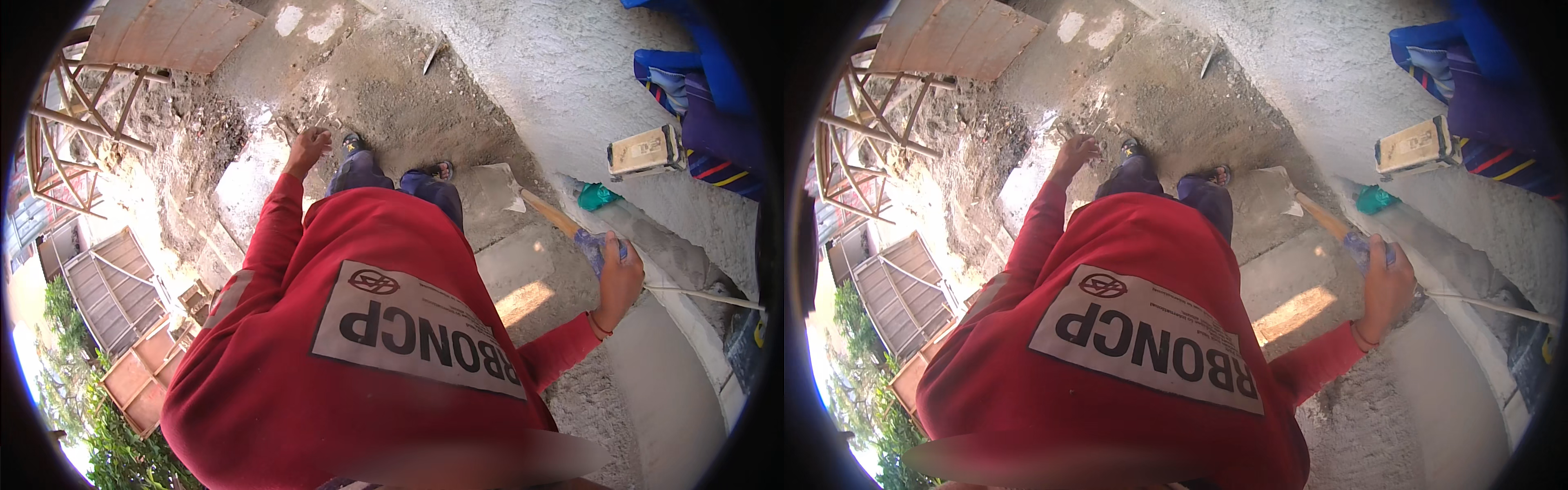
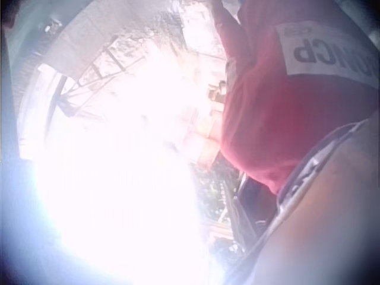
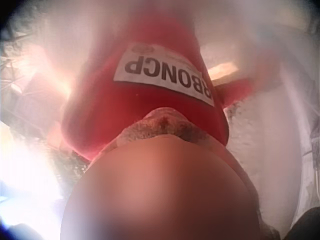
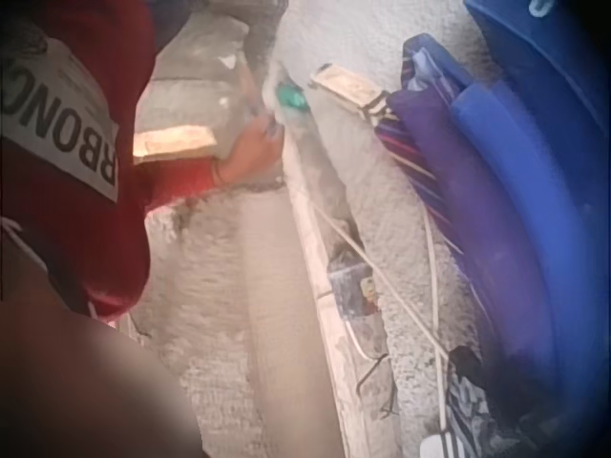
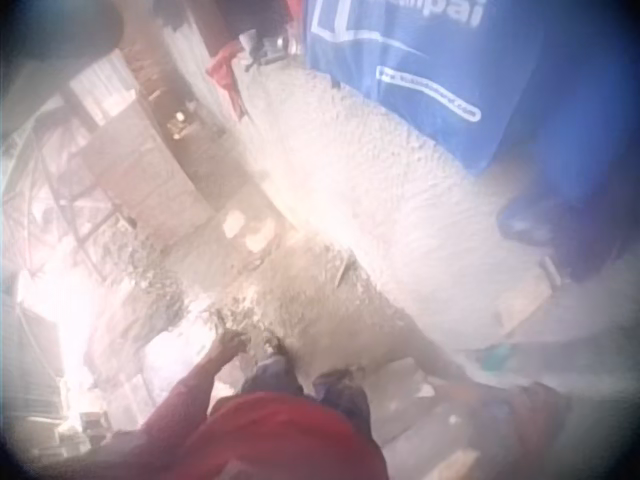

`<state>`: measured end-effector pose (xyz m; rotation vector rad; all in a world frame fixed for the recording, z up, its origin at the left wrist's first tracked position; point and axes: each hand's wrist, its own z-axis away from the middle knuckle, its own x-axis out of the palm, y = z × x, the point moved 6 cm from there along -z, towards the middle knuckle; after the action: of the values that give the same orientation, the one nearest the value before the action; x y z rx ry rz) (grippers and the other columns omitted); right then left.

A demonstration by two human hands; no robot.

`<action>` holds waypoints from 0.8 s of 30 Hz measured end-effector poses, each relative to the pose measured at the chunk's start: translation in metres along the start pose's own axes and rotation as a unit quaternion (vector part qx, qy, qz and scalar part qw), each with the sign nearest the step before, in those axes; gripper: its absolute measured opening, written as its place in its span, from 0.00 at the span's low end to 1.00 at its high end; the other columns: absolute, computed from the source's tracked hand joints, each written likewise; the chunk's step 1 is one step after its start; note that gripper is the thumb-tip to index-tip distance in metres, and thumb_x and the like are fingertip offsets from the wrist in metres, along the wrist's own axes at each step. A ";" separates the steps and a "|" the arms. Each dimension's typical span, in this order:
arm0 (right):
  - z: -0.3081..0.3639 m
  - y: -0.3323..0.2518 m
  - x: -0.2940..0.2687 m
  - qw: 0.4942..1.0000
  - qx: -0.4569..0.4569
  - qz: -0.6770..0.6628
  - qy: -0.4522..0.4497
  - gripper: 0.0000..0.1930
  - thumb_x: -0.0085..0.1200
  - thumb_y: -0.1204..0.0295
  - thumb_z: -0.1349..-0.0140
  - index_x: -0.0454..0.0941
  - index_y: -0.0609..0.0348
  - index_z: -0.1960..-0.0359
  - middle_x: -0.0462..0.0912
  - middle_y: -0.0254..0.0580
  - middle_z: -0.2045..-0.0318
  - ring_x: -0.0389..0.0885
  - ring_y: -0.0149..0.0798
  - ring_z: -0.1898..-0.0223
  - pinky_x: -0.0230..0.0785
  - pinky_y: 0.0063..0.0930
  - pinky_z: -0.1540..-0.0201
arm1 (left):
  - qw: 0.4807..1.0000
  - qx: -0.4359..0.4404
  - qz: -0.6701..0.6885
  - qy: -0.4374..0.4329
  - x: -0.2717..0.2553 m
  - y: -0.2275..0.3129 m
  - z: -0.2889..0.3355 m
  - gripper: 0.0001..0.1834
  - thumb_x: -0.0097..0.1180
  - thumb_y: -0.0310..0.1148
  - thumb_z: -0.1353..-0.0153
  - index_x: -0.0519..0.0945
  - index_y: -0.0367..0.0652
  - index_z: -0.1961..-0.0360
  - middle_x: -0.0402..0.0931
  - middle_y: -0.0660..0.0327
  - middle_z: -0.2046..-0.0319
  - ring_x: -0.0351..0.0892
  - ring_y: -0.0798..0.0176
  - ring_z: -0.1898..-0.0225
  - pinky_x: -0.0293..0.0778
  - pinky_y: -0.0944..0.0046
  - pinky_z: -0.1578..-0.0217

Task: The person uses a shovel to break up and gather debris on a concrete floor at a construction site. They repeatedly strike the ground and scoop material into a pile, moving around the area to continue the task.

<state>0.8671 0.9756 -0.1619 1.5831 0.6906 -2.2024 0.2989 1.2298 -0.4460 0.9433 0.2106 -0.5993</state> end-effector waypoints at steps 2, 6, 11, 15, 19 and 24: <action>-0.004 -0.004 0.001 1.000 0.002 0.010 0.001 0.28 0.54 0.46 0.38 0.84 0.63 0.56 0.83 0.61 0.60 0.81 0.61 0.55 0.71 0.43 0.52 | 1.000 -0.009 0.004 0.020 -0.013 0.008 0.015 0.20 0.55 0.40 0.33 0.78 0.32 0.50 0.83 0.54 0.62 0.85 0.61 0.63 0.79 0.64 0.60; -0.023 -0.008 0.007 0.999 -0.039 0.036 0.006 0.29 0.54 0.45 0.39 0.84 0.62 0.55 0.83 0.63 0.58 0.81 0.61 0.53 0.71 0.43 0.51 | 0.998 -0.044 -0.015 0.035 -0.034 -0.017 0.045 0.20 0.54 0.40 0.32 0.78 0.32 0.50 0.83 0.53 0.62 0.84 0.61 0.63 0.80 0.63 0.59; -0.043 -0.018 0.008 0.993 -0.065 0.084 0.045 0.32 0.52 0.42 0.39 0.84 0.62 0.54 0.83 0.64 0.57 0.80 0.62 0.53 0.71 0.44 0.50 | 0.986 -0.142 0.010 0.081 -0.064 -0.098 0.097 0.19 0.54 0.40 0.33 0.80 0.36 0.51 0.83 0.54 0.63 0.84 0.62 0.66 0.78 0.65 0.66; -0.053 -0.036 0.013 0.996 -0.065 0.064 -0.003 0.33 0.51 0.40 0.39 0.84 0.60 0.54 0.83 0.62 0.56 0.81 0.61 0.52 0.70 0.46 0.49 | 0.966 -0.247 -0.019 0.080 -0.075 -0.155 0.143 0.19 0.55 0.42 0.34 0.81 0.38 0.51 0.84 0.57 0.64 0.83 0.64 0.68 0.75 0.65 0.71; -0.030 -0.041 0.016 0.996 -0.061 0.068 -0.003 0.31 0.53 0.41 0.40 0.84 0.60 0.55 0.83 0.61 0.57 0.80 0.61 0.54 0.71 0.45 0.51 | 0.969 -0.240 -0.051 0.035 -0.087 -0.181 0.153 0.20 0.56 0.44 0.35 0.80 0.38 0.52 0.84 0.57 0.65 0.83 0.65 0.69 0.75 0.64 0.72; 0.030 -0.031 0.017 0.999 -0.037 0.009 -0.006 0.29 0.56 0.44 0.40 0.83 0.63 0.61 0.83 0.62 0.63 0.80 0.63 0.59 0.71 0.45 0.56 | 0.984 -0.162 -0.070 0.001 -0.084 -0.141 0.104 0.20 0.55 0.43 0.34 0.80 0.37 0.52 0.84 0.55 0.64 0.84 0.64 0.67 0.75 0.66 0.71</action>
<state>0.8222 0.9843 -0.1642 1.5314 0.7418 -2.1460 0.1413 1.1163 -0.4490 0.6179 0.3667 -0.6692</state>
